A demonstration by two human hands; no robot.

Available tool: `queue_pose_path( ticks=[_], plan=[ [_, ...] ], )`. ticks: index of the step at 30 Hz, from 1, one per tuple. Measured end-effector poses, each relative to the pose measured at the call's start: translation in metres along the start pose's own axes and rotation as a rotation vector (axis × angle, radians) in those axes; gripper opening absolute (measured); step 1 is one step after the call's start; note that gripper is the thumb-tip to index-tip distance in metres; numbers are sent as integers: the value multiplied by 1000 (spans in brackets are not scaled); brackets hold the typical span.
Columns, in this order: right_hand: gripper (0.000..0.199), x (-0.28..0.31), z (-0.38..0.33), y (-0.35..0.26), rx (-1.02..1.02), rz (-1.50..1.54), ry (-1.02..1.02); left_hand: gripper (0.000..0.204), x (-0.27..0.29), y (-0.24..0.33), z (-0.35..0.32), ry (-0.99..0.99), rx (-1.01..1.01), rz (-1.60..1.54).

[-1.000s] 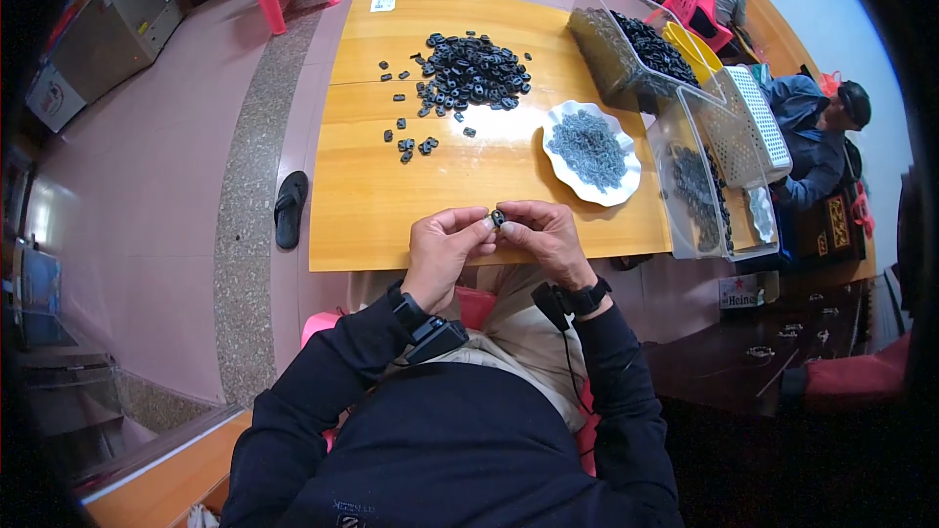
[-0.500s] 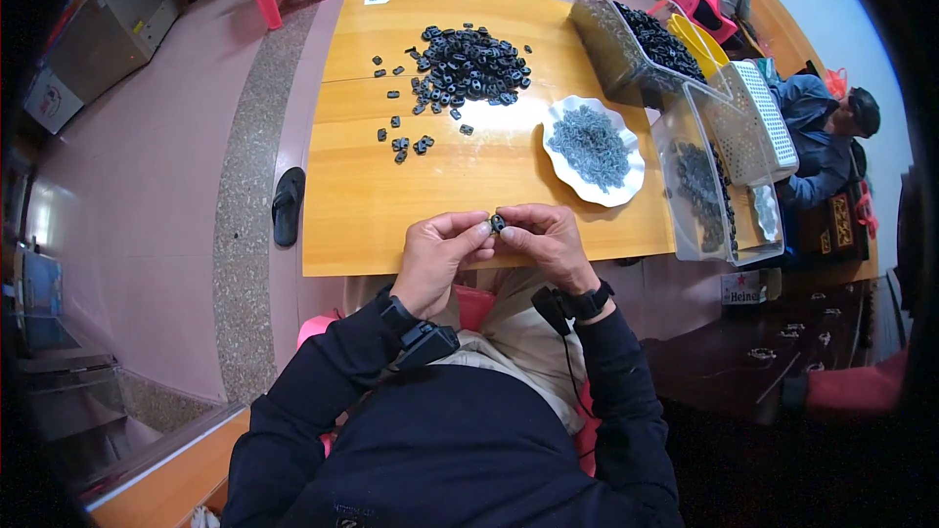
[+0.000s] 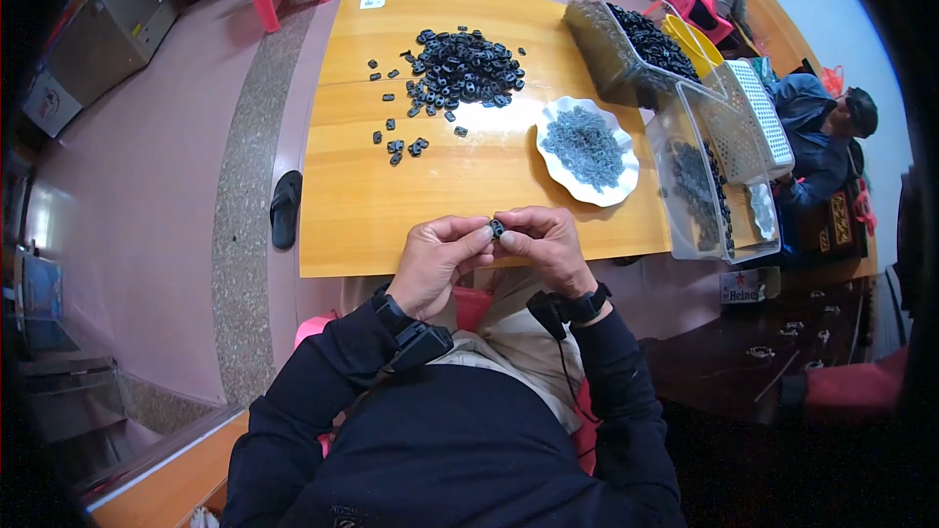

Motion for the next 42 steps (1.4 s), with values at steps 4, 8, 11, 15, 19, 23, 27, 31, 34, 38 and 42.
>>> queue_pose_path(
  ticks=[4,8,11,15,19,23,27,31,34,38,42],
  plan=[
    [22,-5,-2,0,24,59,-15,16,0,-1,-1,-3,-26,14],
    [22,-8,-3,-1,16,74,-30,14,-2,0,-1,-7,-59,50],
    [23,-9,-4,-2,5,77,-45,15,-3,1,-1,-25,-70,70],
    [25,-5,-5,-7,-57,95,-84,19,-5,3,3,-74,-41,94],
    [24,-8,-2,-9,-58,119,-71,20,-12,9,1,-90,-38,89],
    [26,-2,0,5,-74,104,-92,19,-12,10,0,-52,-65,114],
    [30,-12,-6,5,10,70,-77,16,-2,7,0,-23,-92,138],
    [31,-21,-15,0,58,31,-16,14,-3,1,3,-12,-151,207],
    [27,-18,-20,2,97,-69,9,15,-3,-1,3,-21,-186,261],
    [24,-4,-25,0,125,-229,164,16,-6,-1,0,43,-199,325],
    [17,29,-43,-48,386,-261,483,17,-7,-1,0,43,-204,283]
  ],
)
Point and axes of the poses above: each hand's wrist, its own z-axis towards the middle knuckle, its own x-axis out of the back of the hand, y = z × x, the point moved 3 cm from there along z, towards the middle knuckle, and after that the axes turned 1 degree about z, right-handed, at the moved point
